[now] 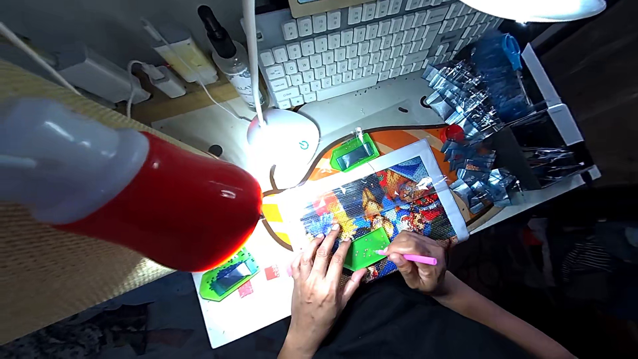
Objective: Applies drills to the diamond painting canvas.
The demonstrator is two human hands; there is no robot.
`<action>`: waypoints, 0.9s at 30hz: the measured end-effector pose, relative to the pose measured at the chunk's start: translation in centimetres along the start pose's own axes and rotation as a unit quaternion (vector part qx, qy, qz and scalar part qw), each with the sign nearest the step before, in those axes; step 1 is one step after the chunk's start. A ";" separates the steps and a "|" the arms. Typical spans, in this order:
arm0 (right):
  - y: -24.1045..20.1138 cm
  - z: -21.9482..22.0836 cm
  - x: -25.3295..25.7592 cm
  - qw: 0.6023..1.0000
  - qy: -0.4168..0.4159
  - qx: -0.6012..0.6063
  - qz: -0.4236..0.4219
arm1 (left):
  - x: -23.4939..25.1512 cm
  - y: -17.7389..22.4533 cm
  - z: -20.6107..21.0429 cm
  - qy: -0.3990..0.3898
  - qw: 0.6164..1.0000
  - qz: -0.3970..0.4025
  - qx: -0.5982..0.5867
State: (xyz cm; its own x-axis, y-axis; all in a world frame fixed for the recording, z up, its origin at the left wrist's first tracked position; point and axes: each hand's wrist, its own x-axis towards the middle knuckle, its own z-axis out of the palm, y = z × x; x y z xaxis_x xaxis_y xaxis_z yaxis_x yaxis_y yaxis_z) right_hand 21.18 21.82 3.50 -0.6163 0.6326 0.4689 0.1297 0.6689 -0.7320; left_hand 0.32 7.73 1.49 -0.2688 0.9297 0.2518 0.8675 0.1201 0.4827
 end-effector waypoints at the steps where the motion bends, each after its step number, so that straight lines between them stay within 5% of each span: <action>1: 0.0 0.2 -0.2 1.000 -0.007 -0.005 -0.007 | 0.0 0.0 0.0 0.001 1.000 0.001 -0.004; 14: 0.4 0.5 -0.5 0.997 -0.035 -0.068 -0.016 | 0.4 0.5 -0.2 0.001 1.000 0.001 -0.018; 19: 0.1 -0.6 0.5 0.999 0.012 0.020 0.033 | 0.4 0.5 -0.3 -0.003 1.000 -0.003 -0.016; 27: 1.9 -2.0 2.6 0.993 0.039 -0.080 0.073 | 0.1 0.3 0.0 -0.010 1.000 -0.006 -0.006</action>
State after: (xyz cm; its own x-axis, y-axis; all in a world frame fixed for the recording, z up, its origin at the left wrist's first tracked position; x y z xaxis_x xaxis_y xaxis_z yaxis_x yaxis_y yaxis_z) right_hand 21.37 25.48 4.31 -0.5201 0.7514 0.4060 0.3382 0.6177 -0.7100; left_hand 0.59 7.85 1.68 -0.2704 0.9350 0.2294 0.8594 0.1271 0.4952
